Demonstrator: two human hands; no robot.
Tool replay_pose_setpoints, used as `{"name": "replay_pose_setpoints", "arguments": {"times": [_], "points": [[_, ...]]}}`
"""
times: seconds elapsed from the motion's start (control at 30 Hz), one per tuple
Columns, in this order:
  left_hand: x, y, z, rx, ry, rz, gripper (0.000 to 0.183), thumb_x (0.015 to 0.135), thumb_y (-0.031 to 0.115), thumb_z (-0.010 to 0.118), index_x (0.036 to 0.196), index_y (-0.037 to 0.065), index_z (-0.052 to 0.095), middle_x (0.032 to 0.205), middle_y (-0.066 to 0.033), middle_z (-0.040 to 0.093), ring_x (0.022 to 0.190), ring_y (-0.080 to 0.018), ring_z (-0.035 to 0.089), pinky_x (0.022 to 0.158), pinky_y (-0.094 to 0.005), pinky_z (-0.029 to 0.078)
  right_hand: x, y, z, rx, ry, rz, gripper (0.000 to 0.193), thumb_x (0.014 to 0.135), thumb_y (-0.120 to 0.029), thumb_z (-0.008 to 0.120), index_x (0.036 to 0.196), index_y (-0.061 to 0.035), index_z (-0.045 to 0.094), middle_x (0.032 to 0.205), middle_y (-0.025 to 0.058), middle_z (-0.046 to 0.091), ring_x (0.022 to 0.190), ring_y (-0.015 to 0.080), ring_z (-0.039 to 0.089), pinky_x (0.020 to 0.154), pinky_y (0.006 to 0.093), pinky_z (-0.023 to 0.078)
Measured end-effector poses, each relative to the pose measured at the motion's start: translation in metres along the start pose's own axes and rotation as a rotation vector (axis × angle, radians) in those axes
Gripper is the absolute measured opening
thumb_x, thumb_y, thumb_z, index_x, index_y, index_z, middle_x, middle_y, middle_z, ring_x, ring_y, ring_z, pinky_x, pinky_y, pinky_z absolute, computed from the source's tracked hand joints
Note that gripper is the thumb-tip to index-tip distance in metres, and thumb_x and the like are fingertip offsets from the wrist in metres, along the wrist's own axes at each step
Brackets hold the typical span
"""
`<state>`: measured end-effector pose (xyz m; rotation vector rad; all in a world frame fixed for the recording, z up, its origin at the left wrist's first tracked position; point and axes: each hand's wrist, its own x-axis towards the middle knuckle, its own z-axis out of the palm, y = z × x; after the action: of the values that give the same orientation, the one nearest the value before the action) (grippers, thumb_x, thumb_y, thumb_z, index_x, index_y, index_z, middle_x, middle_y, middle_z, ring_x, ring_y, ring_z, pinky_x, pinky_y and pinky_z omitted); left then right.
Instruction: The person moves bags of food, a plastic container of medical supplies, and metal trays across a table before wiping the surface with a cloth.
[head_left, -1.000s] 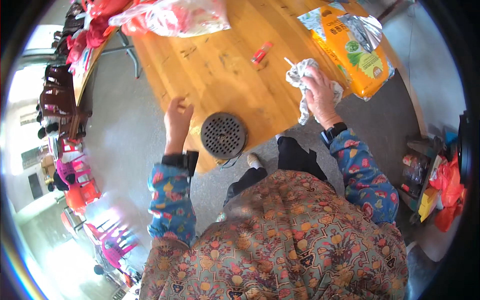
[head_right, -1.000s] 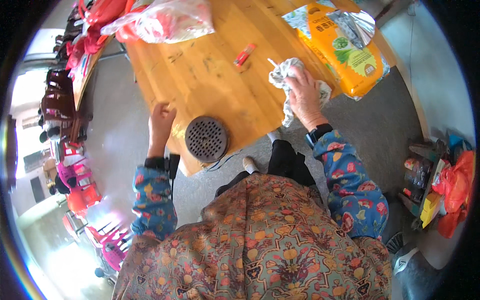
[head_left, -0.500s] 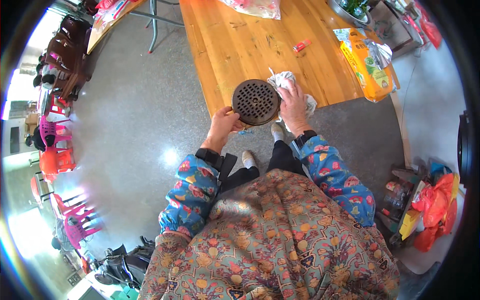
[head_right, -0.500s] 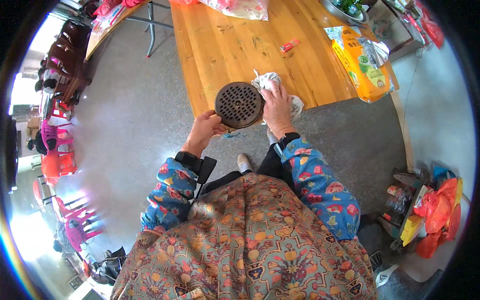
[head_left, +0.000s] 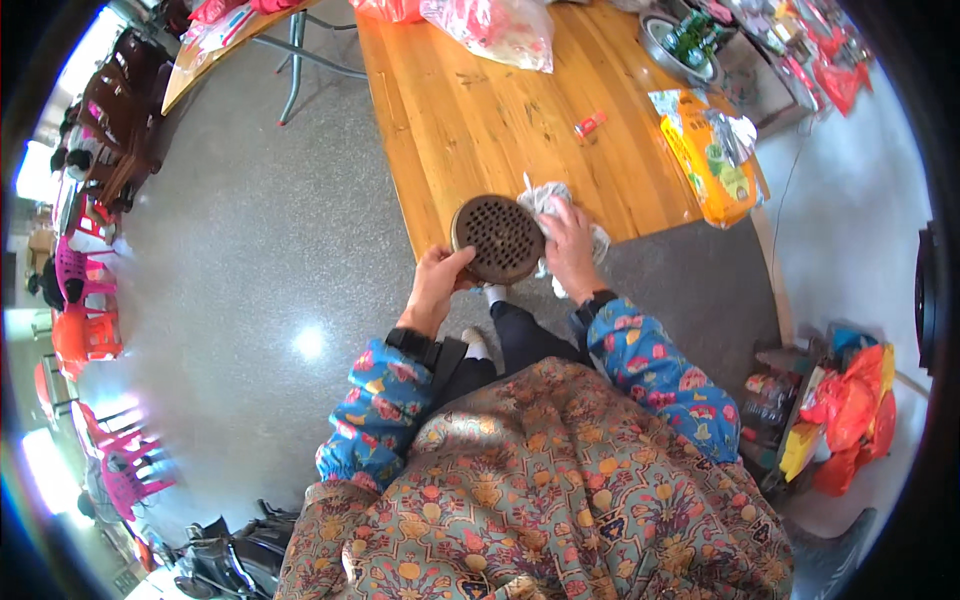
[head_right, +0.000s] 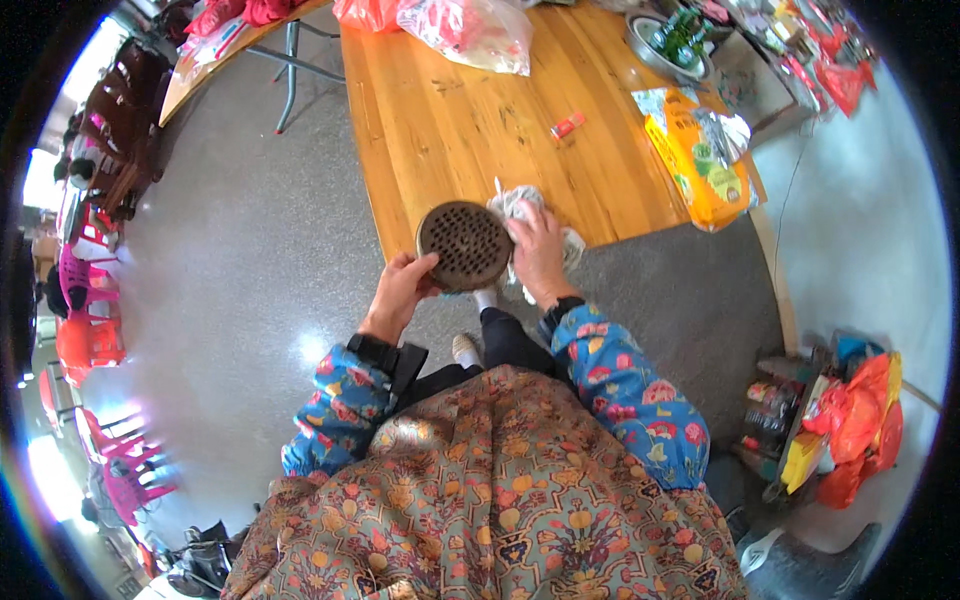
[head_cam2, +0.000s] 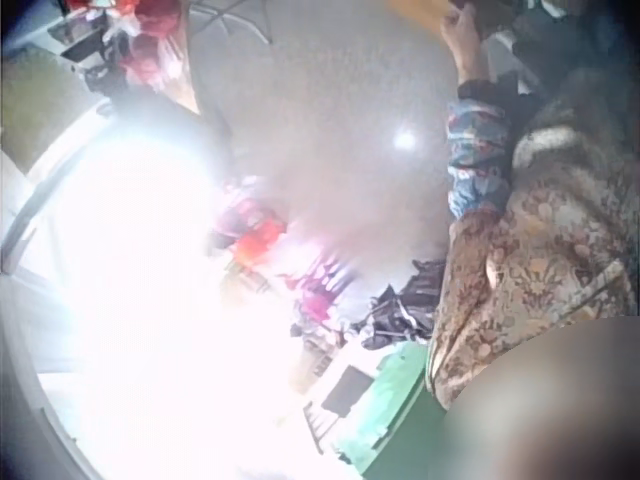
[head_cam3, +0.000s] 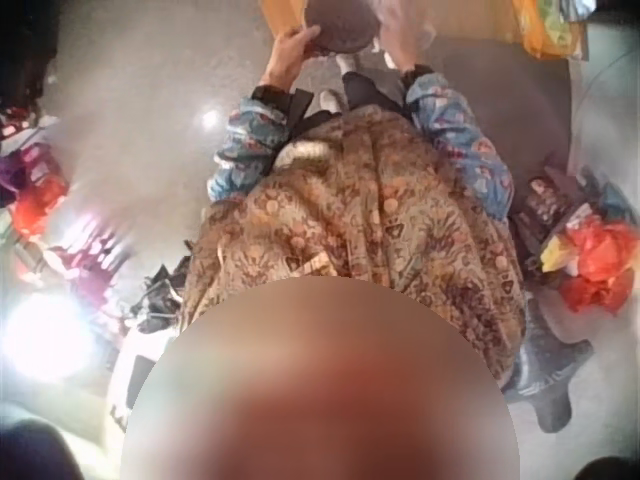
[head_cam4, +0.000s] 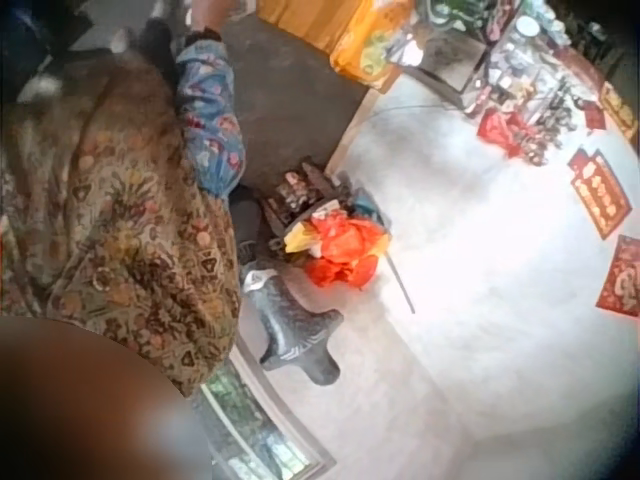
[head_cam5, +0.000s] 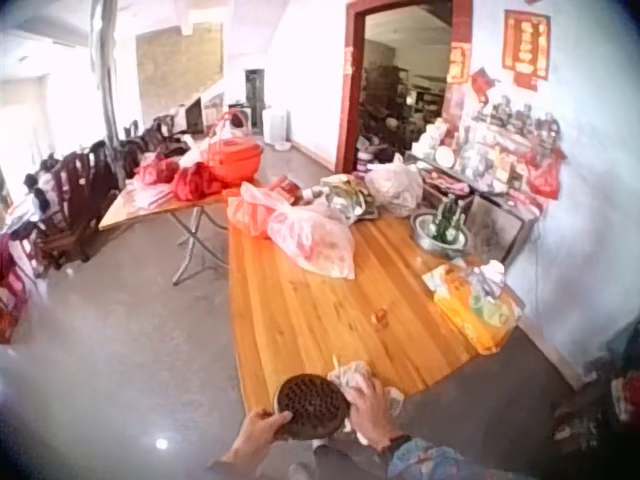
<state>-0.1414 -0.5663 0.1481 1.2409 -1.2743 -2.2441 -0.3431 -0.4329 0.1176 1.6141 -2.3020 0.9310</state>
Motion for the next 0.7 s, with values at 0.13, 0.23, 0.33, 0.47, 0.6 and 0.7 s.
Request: {"name": "replay_pose_setpoints", "arguments": {"times": [0.13, 0.23, 0.33, 0.47, 0.6, 0.7], "points": [[-0.022, 0.001, -0.048, -0.082, 0.051, 0.021, 0.019, 0.086, 0.021, 0.066, 0.095, 0.005, 0.062, 0.078, -0.0028, 0.065, 0.064, -0.0117, 0.060, 0.059, -0.0249, 0.048, 0.019, 0.000, -0.006, 0.091, -0.165, -0.059, 0.031, 0.067, 0.007, 0.057, 0.094, -0.0051, 0.067, 0.125, 0.0119, 0.052, 0.113, 0.0363, 0.047, 0.098, 0.0447, 0.039], [-0.047, 0.011, -0.085, -0.241, 0.099, 0.065, 0.017, 0.087, 0.019, 0.064, 0.097, 0.005, 0.062, 0.084, -0.0034, 0.066, 0.070, -0.0117, 0.061, 0.064, -0.0255, 0.048, 0.062, 0.022, 0.012, 0.219, -0.257, -0.167, 0.032, 0.066, 0.007, 0.059, 0.094, -0.0051, 0.067, 0.126, 0.0116, 0.053, 0.113, 0.0352, 0.048, 0.097, 0.0440, 0.040], [-0.068, 0.009, -0.115, -0.275, 0.195, 0.128, 0.014, 0.090, 0.016, 0.061, 0.098, 0.005, 0.061, 0.089, -0.0050, 0.067, 0.074, -0.0126, 0.062, 0.065, -0.0263, 0.049, 0.128, 0.046, 0.055, 0.126, -0.149, -0.234, 0.036, 0.067, 0.007, 0.059, 0.099, -0.0066, 0.067, 0.121, 0.0111, 0.056, 0.108, 0.0346, 0.052, 0.094, 0.0418, 0.045], [-0.094, -0.002, -0.125, -0.346, 0.362, 0.134, 0.014, 0.091, 0.015, 0.060, 0.100, 0.005, 0.059, 0.090, -0.0055, 0.067, 0.075, -0.0136, 0.063, 0.066, -0.0274, 0.050, 0.225, 0.064, 0.119, 0.188, -0.194, -0.394, 0.039, 0.071, -0.001, 0.062, 0.109, -0.0080, 0.066, 0.123, 0.0146, 0.056, 0.115, 0.0344, 0.052, 0.097, 0.0428, 0.044], [-0.107, -0.002, -0.097, -0.547, 0.560, 0.123, 0.013, 0.090, 0.015, 0.061, 0.098, 0.006, 0.057, 0.091, -0.0059, 0.067, 0.073, -0.0157, 0.064, 0.066, -0.0301, 0.051, 0.324, 0.079, 0.190, 0.217, -0.281, -0.600, 0.037, 0.074, -0.002, 0.060, 0.111, -0.0060, 0.065, 0.129, 0.0182, 0.050, 0.118, 0.0354, 0.051, 0.098, 0.0400, 0.045], [-0.109, -0.014, -0.093, -0.647, 0.546, 0.109, 0.012, 0.091, 0.016, 0.061, 0.100, 0.008, 0.057, 0.094, -0.0047, 0.066, 0.079, -0.0162, 0.063, 0.068, -0.0323, 0.050, 0.372, 0.070, 0.240, 0.045, -0.153, -0.579, 0.034, 0.072, -0.002, 0.062, 0.105, -0.0077, 0.066, 0.132, 0.0136, 0.049, 0.120, 0.0312, 0.050, 0.097, 0.0397, 0.045]]}}
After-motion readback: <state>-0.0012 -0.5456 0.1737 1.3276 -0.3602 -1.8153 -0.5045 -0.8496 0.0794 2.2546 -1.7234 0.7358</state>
